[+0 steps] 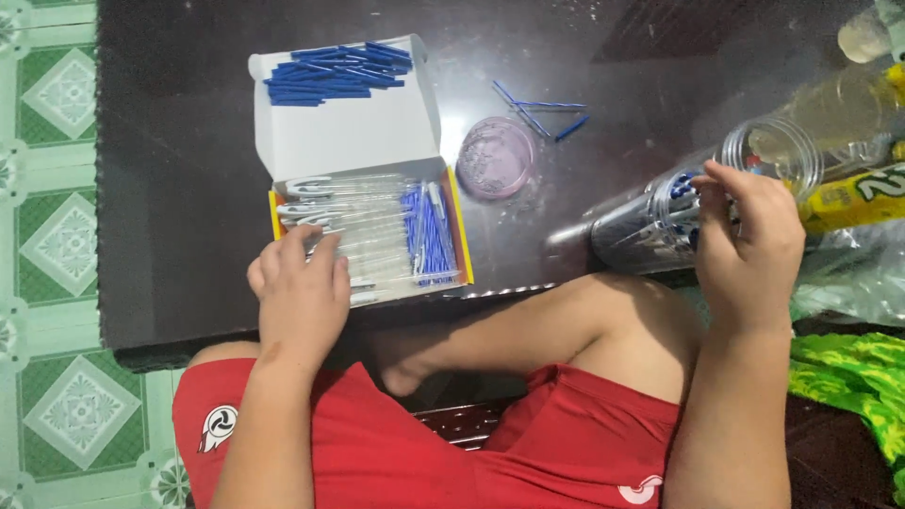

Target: Assembling pens by inserting ink refills into barrels and attaching caps

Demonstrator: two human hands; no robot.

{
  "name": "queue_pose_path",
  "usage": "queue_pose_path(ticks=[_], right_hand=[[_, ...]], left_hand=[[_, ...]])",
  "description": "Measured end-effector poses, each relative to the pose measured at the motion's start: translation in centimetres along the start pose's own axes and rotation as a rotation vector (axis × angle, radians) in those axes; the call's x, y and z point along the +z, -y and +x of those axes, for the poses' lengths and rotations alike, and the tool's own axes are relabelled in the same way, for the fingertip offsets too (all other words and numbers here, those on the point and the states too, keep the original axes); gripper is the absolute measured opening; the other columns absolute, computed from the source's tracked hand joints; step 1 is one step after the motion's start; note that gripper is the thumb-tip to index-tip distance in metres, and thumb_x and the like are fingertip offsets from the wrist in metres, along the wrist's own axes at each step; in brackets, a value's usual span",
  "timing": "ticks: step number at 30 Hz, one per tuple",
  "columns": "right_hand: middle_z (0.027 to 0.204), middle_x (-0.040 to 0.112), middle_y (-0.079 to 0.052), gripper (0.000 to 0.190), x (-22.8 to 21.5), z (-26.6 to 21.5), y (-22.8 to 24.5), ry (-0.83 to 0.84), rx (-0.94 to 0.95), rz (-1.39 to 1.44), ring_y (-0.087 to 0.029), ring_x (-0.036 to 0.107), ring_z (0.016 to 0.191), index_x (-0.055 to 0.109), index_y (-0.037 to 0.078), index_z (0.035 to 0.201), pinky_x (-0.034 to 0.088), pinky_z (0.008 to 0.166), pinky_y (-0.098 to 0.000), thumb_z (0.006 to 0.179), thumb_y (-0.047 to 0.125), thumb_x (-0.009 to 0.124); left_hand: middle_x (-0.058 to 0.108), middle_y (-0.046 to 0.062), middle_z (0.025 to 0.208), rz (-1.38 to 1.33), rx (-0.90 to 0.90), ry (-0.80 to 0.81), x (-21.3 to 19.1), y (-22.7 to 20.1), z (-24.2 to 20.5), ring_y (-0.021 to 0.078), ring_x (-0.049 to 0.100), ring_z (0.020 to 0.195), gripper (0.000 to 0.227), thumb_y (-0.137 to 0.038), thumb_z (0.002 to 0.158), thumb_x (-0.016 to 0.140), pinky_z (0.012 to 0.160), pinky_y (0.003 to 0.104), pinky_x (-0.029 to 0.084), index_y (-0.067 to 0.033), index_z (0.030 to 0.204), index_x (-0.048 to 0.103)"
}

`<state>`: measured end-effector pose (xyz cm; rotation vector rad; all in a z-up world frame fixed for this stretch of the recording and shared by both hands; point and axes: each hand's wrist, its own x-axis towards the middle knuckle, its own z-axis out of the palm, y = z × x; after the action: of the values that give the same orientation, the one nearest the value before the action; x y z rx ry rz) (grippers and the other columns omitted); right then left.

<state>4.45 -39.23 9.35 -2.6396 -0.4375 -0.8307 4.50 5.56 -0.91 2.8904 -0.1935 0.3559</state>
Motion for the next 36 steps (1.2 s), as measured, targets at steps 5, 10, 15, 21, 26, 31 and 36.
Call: queue_pose_path(ticks=[5,10,15,21,26,31,36], right_hand=[[0.119,0.074,-0.024,0.017,-1.1,0.3,0.2,-0.002,-0.024,-0.062,-0.043,0.066,0.110,0.070,-0.012,0.127,0.045,0.104,-0.0503,0.112,-0.016,0.063],[0.131,0.062,-0.024,0.054,-1.1,1.0,2.1,0.299,0.035,-0.133,-0.041,0.059,0.123,0.069,-0.009,0.130,0.046,0.106,-0.0503,0.093,0.026,0.082],[0.129,0.064,-0.024,0.053,-0.4,0.6,1.3,0.234,-0.011,-0.136,-0.039,0.062,0.117,0.070,-0.012,0.124,0.050,0.102,-0.0476,0.089,0.023,0.091],[0.125,0.067,-0.017,0.041,0.3,-0.3,0.5,0.187,-0.013,-0.180,-0.036,0.062,0.119,0.073,-0.004,0.116,0.044,0.110,-0.0471,0.095,0.025,0.091],[0.126,0.068,-0.020,0.036,0.3,-0.6,1.8,0.089,-0.073,-0.258,-0.040,0.057,0.123,0.080,-0.003,0.115,0.037,0.117,-0.0498,0.101,0.030,0.089],[0.114,0.066,-0.021,0.025,1.4,1.2,10.5,0.091,-0.134,0.088,-0.036,0.058,0.106,0.071,-0.005,0.112,0.043,0.101,-0.0460,0.092,0.003,0.084],[0.083,0.070,-0.012,0.013,6.9,4.6,15.8,0.525,-0.342,0.186,-0.035,0.069,0.078,0.072,0.008,0.095,0.054,0.070,-0.0460,0.082,0.007,0.070]], left_hand=[[0.058,0.007,0.132,-0.045,-0.020,0.007,-0.1,0.1,0.1,0.0361,0.052,0.117,0.026,-0.022,0.098,0.062,0.100,0.054,0.037,-0.0169,0.122,0.071],[0.058,0.009,0.130,-0.065,0.005,-0.015,0.0,0.1,0.1,0.0364,0.054,0.113,0.022,-0.020,0.097,0.063,0.099,0.053,0.037,-0.0164,0.118,0.071],[0.057,0.010,0.130,-0.063,0.013,-0.010,-0.1,0.2,0.1,0.0362,0.053,0.113,0.024,-0.019,0.097,0.063,0.098,0.055,0.038,-0.0152,0.119,0.070],[0.056,0.011,0.130,-0.089,0.001,-0.006,0.0,0.2,0.2,0.0369,0.053,0.113,0.025,-0.017,0.096,0.061,0.098,0.055,0.039,-0.0144,0.120,0.070],[0.054,0.012,0.116,-0.101,-0.021,-0.056,0.1,0.7,0.2,0.0370,0.053,0.104,0.028,-0.015,0.092,0.064,0.095,0.054,0.042,-0.0134,0.120,0.067],[0.065,0.002,0.110,0.056,0.023,0.012,-0.4,0.3,0.3,0.0321,0.057,0.102,0.017,-0.016,0.093,0.065,0.090,0.050,0.038,-0.0159,0.108,0.071],[0.061,0.007,0.105,0.017,0.021,0.100,-0.8,0.1,0.2,0.0273,0.059,0.111,0.034,-0.021,0.102,0.060,0.098,0.051,0.035,-0.0125,0.134,0.061]])
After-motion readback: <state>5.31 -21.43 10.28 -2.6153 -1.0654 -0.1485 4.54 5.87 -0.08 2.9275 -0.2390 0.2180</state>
